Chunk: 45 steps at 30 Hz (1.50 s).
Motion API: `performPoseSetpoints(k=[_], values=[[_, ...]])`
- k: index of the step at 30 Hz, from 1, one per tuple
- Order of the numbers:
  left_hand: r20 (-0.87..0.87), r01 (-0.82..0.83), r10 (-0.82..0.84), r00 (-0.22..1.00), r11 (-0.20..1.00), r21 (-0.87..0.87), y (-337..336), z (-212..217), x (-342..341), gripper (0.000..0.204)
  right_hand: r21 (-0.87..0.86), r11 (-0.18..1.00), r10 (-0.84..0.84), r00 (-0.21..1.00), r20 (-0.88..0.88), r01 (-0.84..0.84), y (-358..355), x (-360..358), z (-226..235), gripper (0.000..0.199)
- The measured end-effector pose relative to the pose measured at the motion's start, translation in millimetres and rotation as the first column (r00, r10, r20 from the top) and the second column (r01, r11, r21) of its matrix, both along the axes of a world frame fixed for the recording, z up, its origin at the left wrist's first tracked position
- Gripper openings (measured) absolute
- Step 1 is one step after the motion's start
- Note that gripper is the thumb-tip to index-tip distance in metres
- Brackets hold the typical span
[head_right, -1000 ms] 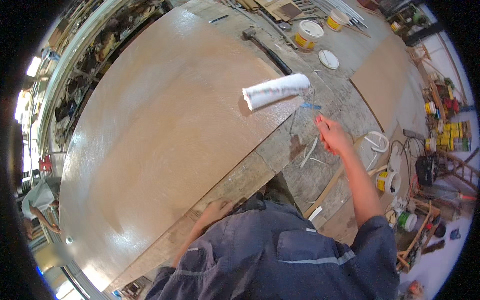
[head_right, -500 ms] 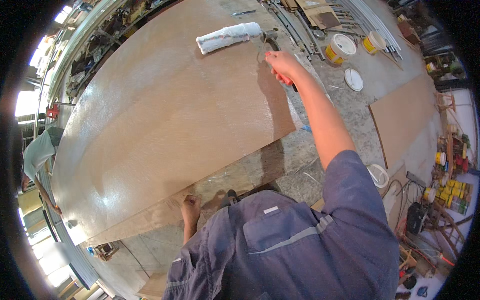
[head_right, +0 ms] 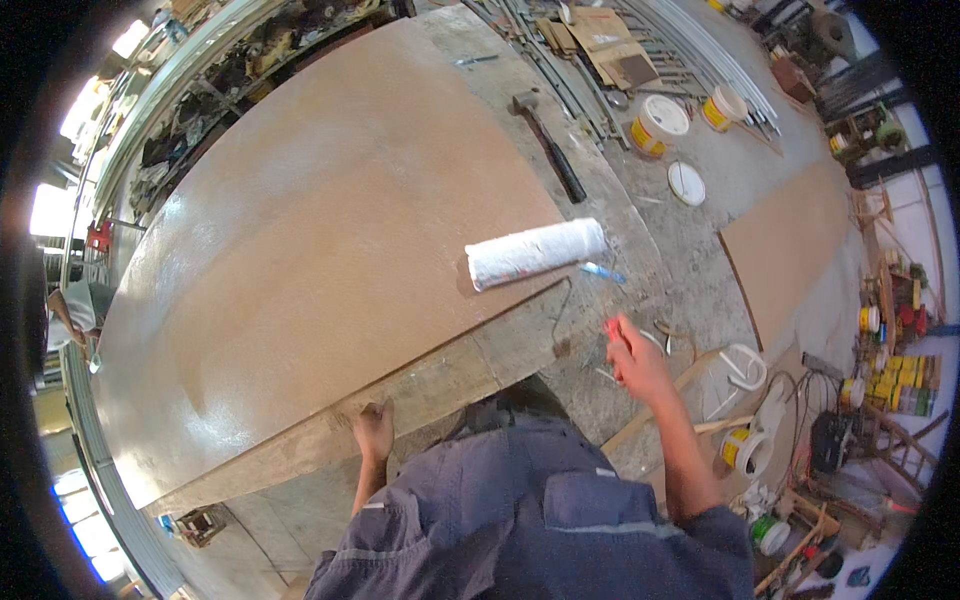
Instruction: The person positions a large sheet of textured material onto a wooden board, then uses a rubber mallet to press it down. Afterward, the person uses a paint roller to apply a white adhesive or finish to the surface of the board.
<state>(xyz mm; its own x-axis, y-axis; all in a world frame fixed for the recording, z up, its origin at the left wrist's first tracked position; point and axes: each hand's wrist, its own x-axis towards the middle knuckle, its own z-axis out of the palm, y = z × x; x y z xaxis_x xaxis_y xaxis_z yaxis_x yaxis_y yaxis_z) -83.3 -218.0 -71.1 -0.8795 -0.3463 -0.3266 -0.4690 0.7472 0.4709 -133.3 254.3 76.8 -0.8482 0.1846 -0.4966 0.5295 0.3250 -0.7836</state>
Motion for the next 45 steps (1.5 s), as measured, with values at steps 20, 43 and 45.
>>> performPoseSetpoints(k=[20,43,45], values=[[-0.094,-0.26,0.245,0.965,0.937,-0.235,19,8,-17,0.044,0.462,0.81,0.513,0.818,-0.259,-0.361,-80,-419,-42,0.038],[-0.251,-0.413,0.354,0.901,0.877,-0.245,25,5,-9,0.041,0.383,0.802,0.536,0.835,-0.121,-0.459,-118,-470,-27,0.044],[-0.306,-0.388,0.309,0.901,0.888,-0.248,26,2,-12,0.042,0.372,0.81,0.526,0.842,-0.117,-0.454,-84,-397,-15,0.046]])
